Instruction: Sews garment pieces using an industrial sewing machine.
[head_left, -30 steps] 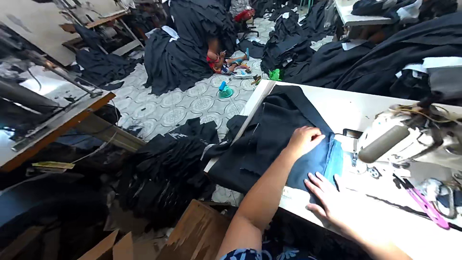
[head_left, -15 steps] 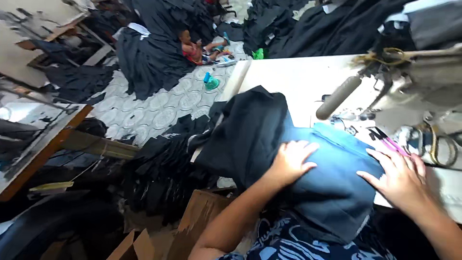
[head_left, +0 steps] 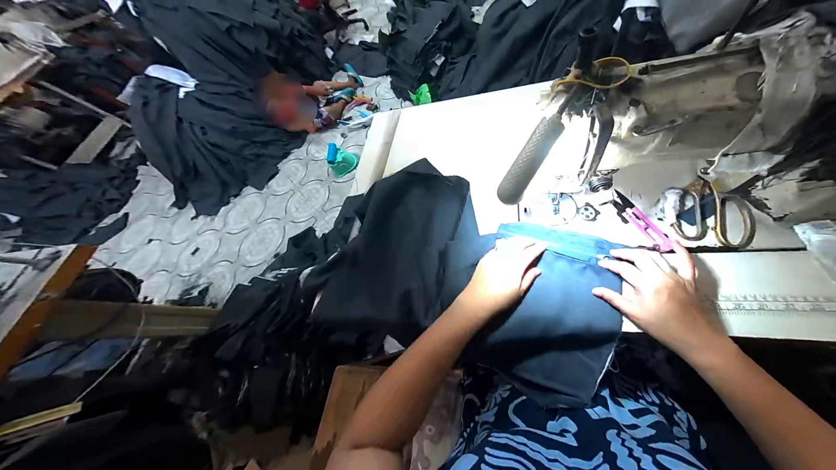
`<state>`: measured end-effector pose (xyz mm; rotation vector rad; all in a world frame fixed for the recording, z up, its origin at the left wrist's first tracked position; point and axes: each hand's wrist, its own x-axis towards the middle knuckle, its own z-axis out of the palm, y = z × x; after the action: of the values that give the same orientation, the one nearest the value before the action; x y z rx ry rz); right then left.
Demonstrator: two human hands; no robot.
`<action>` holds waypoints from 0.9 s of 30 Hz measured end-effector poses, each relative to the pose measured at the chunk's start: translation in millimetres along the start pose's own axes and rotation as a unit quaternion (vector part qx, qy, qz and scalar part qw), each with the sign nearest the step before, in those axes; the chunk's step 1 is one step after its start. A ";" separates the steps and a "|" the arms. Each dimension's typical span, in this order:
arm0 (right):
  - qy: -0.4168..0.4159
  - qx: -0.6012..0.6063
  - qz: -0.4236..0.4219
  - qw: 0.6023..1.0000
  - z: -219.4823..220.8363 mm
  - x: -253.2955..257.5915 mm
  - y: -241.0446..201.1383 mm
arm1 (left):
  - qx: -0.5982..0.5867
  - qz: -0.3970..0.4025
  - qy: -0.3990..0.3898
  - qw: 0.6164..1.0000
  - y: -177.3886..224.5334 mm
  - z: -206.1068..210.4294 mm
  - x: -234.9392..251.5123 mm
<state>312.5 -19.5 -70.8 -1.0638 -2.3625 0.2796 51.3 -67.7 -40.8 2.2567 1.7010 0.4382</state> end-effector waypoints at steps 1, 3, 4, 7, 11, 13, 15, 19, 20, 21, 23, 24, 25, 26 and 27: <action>0.020 -0.012 0.001 1.000 1.5 -3.7 0.7 | 0.010 -0.002 -0.019 1.000 -2.7 -2.4 8.3; 0.045 -0.002 0.006 0.999 2.1 -10.8 3.2 | 0.041 0.018 -0.028 0.999 -6.2 -8.7 19.5; 0.050 0.013 0.009 0.999 1.2 -13.3 4.3 | 0.048 0.036 -0.034 0.998 -8.6 -10.6 23.5; 0.072 -0.004 0.013 0.997 -9.6 -4.6 11.9 | 0.029 0.105 -0.016 0.994 -22.2 -2.0 29.7; 0.027 -0.069 0.090 0.993 -33.4 29.8 35.4 | -0.068 0.069 0.020 0.995 -19.8 16.6 10.5; 0.001 -0.093 0.105 0.990 -30.8 40.4 41.9 | -0.088 0.021 0.059 0.994 -10.6 21.1 -9.5; 0.015 -0.099 0.076 0.992 -28.7 41.5 43.9 | -0.081 -0.024 0.114 0.990 0.6 27.9 -32.6; 0.101 -0.099 0.068 0.988 -56.7 13.6 62.4 | -0.059 -0.051 0.189 0.979 12.7 43.5 -59.0; 0.114 -0.111 0.097 0.982 -70.4 2.6 73.3 | -0.060 -0.053 0.191 0.978 13.2 43.6 -60.4; 0.121 -0.119 0.137 0.976 -83.3 -7.4 86.5 | -0.059 -0.051 0.188 0.979 12.6 42.4 -59.5; 0.104 -0.096 0.234 0.962 -100.6 -23.3 116.1 | -0.068 -0.049 0.166 0.983 10.7 37.1 -53.5; 0.096 -0.078 0.271 0.955 -104.0 -29.3 128.9 | -0.071 -0.048 0.149 0.985 9.7 33.9 -48.8; 0.093 -0.069 0.292 0.949 -105.4 -33.6 137.1 | -0.080 -0.051 0.125 0.988 9.6 30.1 -43.5; 0.097 -0.067 0.298 0.947 -105.9 -36.3 138.3 | -0.084 -0.054 0.102 0.990 10.2 26.1 -38.3; 0.110 -0.070 0.284 0.950 -105.5 -38.5 132.3 | -0.085 -0.054 0.089 0.991 11.1 22.8 -34.3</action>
<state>475.0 37.5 -48.5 -1.7386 -1.8595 0.1850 61.3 -104.6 -59.7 2.0475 1.7847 0.7477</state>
